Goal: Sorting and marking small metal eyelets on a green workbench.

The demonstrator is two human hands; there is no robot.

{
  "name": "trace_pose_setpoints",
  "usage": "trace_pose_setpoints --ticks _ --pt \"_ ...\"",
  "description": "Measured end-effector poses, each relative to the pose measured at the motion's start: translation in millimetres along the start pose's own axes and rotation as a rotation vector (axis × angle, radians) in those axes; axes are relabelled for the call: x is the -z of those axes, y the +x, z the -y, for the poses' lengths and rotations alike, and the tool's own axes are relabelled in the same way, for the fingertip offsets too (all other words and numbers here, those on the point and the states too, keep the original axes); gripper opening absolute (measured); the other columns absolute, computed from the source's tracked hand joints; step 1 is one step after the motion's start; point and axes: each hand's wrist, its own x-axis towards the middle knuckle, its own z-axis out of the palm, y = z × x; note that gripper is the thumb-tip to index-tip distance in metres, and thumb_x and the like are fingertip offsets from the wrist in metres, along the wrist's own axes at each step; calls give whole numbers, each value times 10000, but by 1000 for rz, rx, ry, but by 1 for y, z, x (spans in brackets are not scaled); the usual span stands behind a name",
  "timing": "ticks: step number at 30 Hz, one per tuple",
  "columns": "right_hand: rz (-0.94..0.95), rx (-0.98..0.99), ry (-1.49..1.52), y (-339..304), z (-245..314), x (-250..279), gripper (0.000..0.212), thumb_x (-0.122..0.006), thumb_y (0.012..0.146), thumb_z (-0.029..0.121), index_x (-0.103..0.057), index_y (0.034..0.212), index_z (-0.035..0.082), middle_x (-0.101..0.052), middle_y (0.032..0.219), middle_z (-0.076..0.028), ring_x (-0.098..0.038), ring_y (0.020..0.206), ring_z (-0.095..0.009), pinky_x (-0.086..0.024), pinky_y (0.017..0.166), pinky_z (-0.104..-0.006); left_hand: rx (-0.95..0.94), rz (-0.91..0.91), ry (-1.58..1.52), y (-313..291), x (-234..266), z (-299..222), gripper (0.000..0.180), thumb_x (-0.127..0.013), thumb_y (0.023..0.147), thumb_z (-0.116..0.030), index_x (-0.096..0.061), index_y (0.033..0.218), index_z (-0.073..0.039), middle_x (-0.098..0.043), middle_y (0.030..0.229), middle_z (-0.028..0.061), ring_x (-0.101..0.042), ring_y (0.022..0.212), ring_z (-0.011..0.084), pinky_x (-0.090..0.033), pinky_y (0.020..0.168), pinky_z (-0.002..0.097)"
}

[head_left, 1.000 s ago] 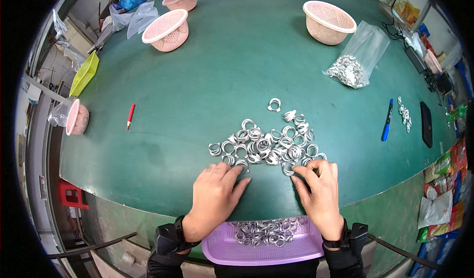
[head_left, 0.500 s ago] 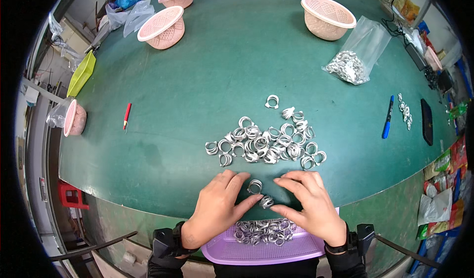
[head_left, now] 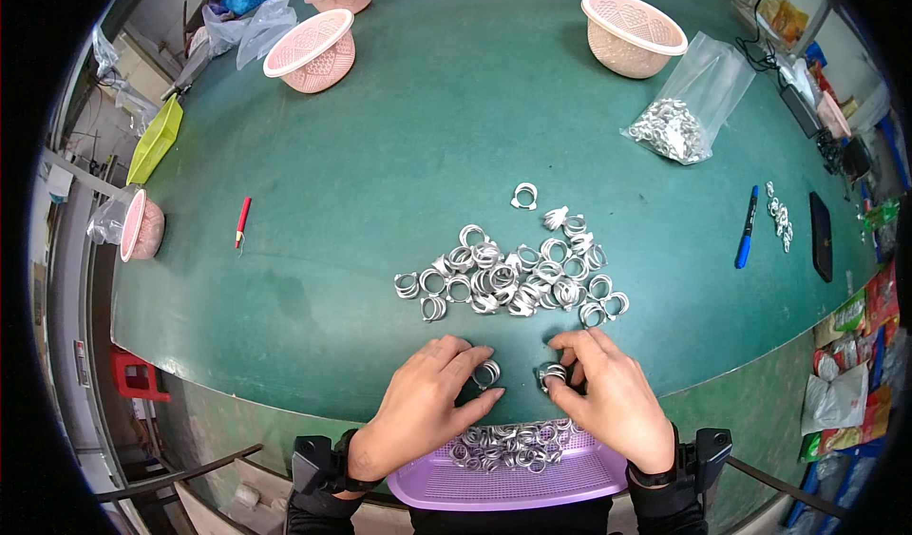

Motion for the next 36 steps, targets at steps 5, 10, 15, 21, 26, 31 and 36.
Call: trace_pose_setpoints --ticks 5,10,15,21,26,31,36 --pt "146 -111 44 -1 7 1 310 -591 735 81 -492 1021 14 -490 862 -151 -527 821 -317 -438 691 -392 41 -56 23 -2 -2 1 332 -692 672 -187 -561 911 2 -500 802 105 -510 723 257 -435 622 341" --pt "-140 173 -157 -11 1 -12 296 -625 729 129 -498 952 -18 -483 871 -140 -508 825 -319 -455 624 -379 42 -36 47 -2 -2 0 339 -731 631 -171 -575 885 -9 -535 854 118 -543 730 254 -454 645 321" --pt "-103 83 -262 -13 1 -23 334 -639 718 138 -509 984 -15 -483 871 -138 -508 805 -313 -457 620 -344 150 -13 -135 -8 -1 -4 299 -713 655 -107 -584 906 -7 -537 895 113 -555 718 203 -456 632 288" --pt "-97 170 409 -22 -2 -21 318 -671 703 44 -517 978 2 -512 1010 -133 -586 797 -213 -499 655 -291 259 -8 -756 -15 -2 -10 286 -675 690 28 -557 950 38 -548 942 98 -566 799 133 -480 716 264" --pt "-108 196 792 -29 -3 -29 338 -644 699 -74 -499 1002 -37 -490 1065 -171 -571 915 -202 -527 743 -276 242 1 -1226 -20 -10 -15 364 -629 740 50 -474 1069 59 -557 966 96 -568 863 133 -478 770 260" --pt "-167 301 862 -32 -4 -36 352 -652 688 -80 -493 1000 -52 -482 1079 -173 -570 921 -210 -519 771 -290 214 -43 -1311 -21 -15 -21 365 -621 744 52 -470 1076 61 -564 993 120 -572 889 154 -480 789 271" --pt "-306 270 751 -32 1 -37 316 -680 663 -61 -545 949 -39 -549 997 -183 -587 889 -236 -509 767 -309 218 -98 -1354 -23 -16 -26 375 -608 741 79 -470 1090 78 -559 1042 165 -575 931 192 -481 820 296"
